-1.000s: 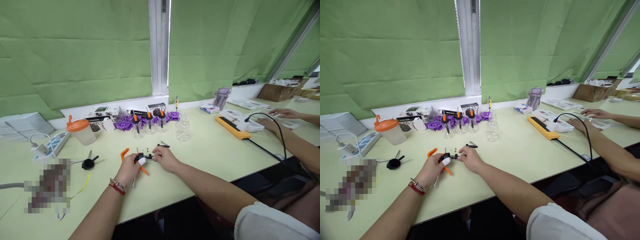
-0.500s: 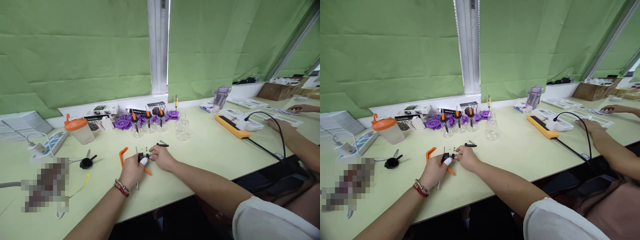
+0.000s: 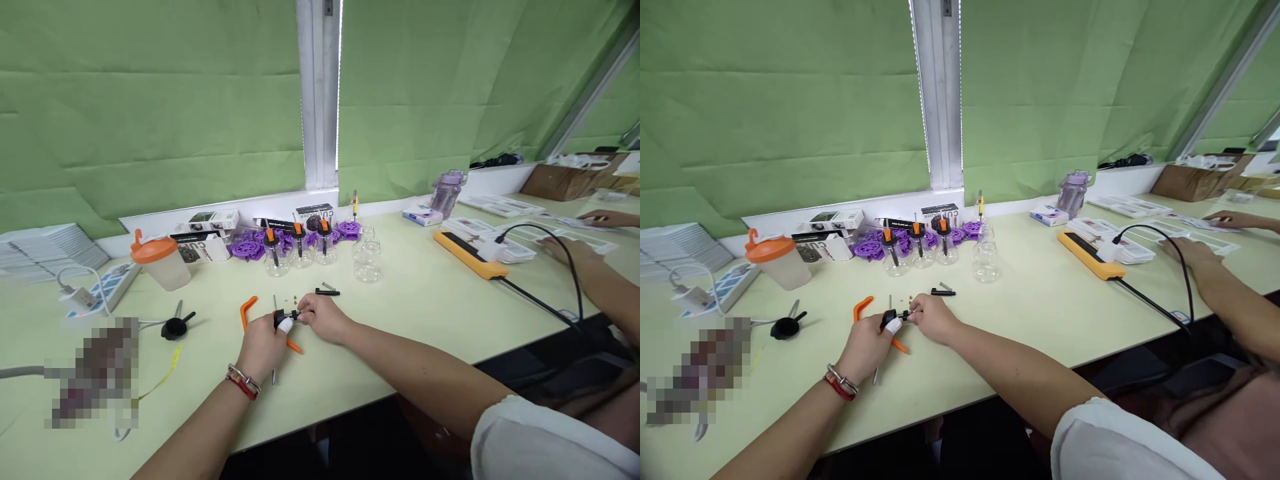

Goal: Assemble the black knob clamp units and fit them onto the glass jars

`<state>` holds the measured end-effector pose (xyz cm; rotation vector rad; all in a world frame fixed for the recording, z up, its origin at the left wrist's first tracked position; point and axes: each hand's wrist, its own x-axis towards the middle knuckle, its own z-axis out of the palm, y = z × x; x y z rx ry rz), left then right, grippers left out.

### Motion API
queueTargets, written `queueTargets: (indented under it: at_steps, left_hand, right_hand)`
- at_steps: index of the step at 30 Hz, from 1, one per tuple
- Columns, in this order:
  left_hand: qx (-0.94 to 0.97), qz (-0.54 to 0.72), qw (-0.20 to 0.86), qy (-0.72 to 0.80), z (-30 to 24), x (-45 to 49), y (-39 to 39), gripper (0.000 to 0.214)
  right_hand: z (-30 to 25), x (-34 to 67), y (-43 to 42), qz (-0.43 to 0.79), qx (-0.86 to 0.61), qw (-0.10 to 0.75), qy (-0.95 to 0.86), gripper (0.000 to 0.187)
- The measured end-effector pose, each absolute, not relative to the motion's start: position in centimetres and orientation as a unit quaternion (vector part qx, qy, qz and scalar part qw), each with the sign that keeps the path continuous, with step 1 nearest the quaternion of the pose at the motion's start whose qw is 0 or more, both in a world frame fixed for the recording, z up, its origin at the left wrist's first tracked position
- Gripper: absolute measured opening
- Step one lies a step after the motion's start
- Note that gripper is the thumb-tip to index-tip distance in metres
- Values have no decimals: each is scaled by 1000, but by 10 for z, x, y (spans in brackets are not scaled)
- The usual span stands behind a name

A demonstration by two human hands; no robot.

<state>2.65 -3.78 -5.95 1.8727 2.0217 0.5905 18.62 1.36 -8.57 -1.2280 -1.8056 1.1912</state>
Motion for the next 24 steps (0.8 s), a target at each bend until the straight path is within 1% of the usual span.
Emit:
queueTargets:
  at_steps: [7, 10, 14, 19, 24]
  left_hand:
    - [644, 188, 143, 728, -57, 21, -33, 25]
    - [638, 184, 137, 735, -57, 18, -31, 24]
    - [634, 176, 129, 742, -57, 16, -30, 26]
    - [634, 175, 130, 742, -55, 15, -30, 28]
    - [625, 183, 143, 745, -55, 13, -30, 27]
  right_hand:
    - [-90, 178, 18, 454, -458, 326, -691, 12]
    - [-91, 174, 20, 448, -454, 332, -695, 15]
    - [-90, 172, 21, 437, -457, 324, -704, 10]
    - [-87, 173, 21, 430, -458, 316, -711, 20]
    - [-90, 174, 20, 423, -455, 321, -715, 17]
